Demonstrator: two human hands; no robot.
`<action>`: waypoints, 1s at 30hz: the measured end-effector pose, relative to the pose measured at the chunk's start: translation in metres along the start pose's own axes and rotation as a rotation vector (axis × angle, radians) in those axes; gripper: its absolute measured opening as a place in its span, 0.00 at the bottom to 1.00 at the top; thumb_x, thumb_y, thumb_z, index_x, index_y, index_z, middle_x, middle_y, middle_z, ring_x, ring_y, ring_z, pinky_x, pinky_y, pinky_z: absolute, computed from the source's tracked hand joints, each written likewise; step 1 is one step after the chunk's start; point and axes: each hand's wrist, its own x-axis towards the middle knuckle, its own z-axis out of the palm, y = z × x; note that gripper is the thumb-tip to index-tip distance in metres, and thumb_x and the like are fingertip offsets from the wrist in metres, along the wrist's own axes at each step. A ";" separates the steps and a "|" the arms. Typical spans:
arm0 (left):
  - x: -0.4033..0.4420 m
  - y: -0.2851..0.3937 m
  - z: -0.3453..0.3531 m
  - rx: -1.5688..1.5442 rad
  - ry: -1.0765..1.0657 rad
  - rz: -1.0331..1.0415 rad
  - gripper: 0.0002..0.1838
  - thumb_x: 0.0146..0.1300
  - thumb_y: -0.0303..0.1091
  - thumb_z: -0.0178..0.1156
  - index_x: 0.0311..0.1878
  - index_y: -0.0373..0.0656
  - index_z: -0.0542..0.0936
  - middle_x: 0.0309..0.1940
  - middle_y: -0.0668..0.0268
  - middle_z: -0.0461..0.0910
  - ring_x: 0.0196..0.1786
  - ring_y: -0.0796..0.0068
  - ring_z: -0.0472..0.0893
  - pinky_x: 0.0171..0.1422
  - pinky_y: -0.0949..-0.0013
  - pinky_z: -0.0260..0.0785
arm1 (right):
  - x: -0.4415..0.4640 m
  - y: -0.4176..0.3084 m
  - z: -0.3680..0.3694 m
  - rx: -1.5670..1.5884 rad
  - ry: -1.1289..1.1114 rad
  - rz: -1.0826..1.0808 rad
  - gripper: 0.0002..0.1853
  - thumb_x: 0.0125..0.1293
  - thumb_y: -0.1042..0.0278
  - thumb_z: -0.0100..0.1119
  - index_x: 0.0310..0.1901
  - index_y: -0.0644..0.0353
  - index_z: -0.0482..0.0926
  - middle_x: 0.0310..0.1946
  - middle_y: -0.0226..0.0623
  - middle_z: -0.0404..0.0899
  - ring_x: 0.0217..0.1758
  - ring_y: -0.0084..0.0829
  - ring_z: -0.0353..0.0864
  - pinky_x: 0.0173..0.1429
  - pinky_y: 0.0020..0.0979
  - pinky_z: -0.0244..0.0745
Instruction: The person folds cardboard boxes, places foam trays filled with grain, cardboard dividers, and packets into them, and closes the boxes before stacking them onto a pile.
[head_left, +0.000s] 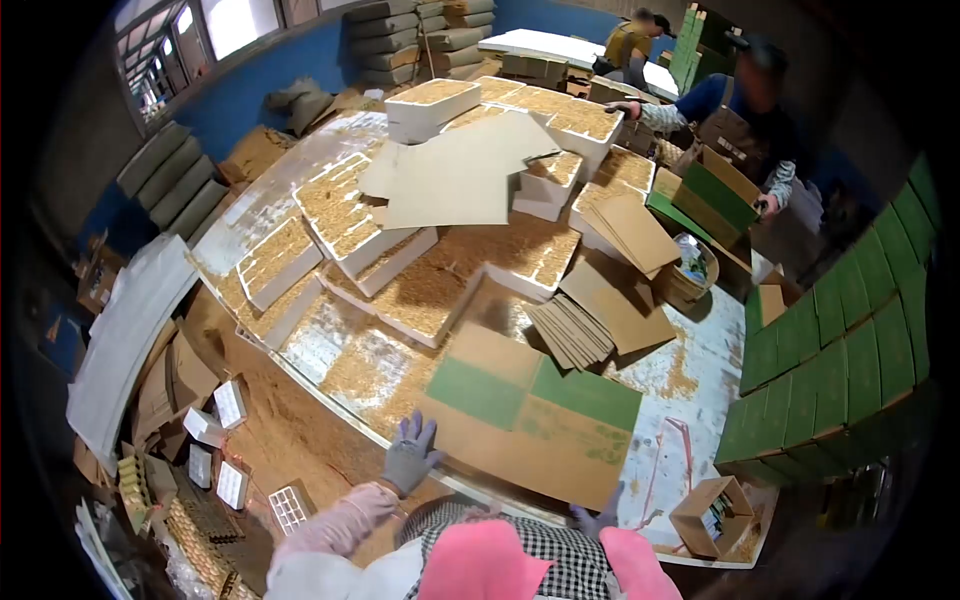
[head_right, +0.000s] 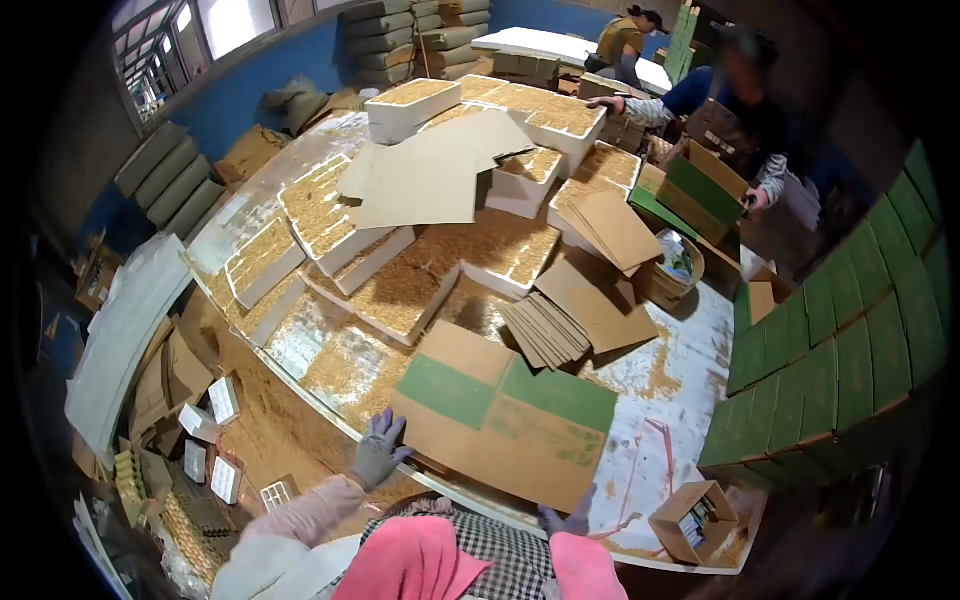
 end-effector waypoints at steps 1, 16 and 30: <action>0.001 0.001 0.005 -0.114 0.003 -0.096 0.58 0.49 0.66 0.65 0.73 0.37 0.53 0.69 0.31 0.51 0.70 0.35 0.59 0.70 0.46 0.58 | 0.004 0.007 -0.003 -0.126 0.027 -0.249 0.46 0.52 0.71 0.73 0.68 0.64 0.53 0.54 0.44 0.73 0.55 0.40 0.76 0.56 0.35 0.73; 0.066 0.040 -0.246 -0.401 0.137 0.485 0.30 0.71 0.60 0.40 0.46 0.42 0.79 0.24 0.54 0.81 0.28 0.59 0.82 0.37 0.59 0.73 | 0.018 -0.273 -0.078 -0.274 0.020 -0.583 0.31 0.52 0.66 0.70 0.59 0.65 0.73 0.51 0.46 0.79 0.56 0.35 0.79 0.60 0.32 0.72; 0.138 0.141 -0.224 0.113 0.498 0.747 0.46 0.48 0.43 0.67 0.71 0.41 0.60 0.71 0.51 0.58 0.74 0.50 0.55 0.78 0.41 0.39 | 0.139 -0.185 -0.014 -0.836 -0.039 -0.520 0.57 0.49 0.48 0.74 0.67 0.81 0.49 0.63 0.65 0.64 0.65 0.50 0.69 0.68 0.36 0.63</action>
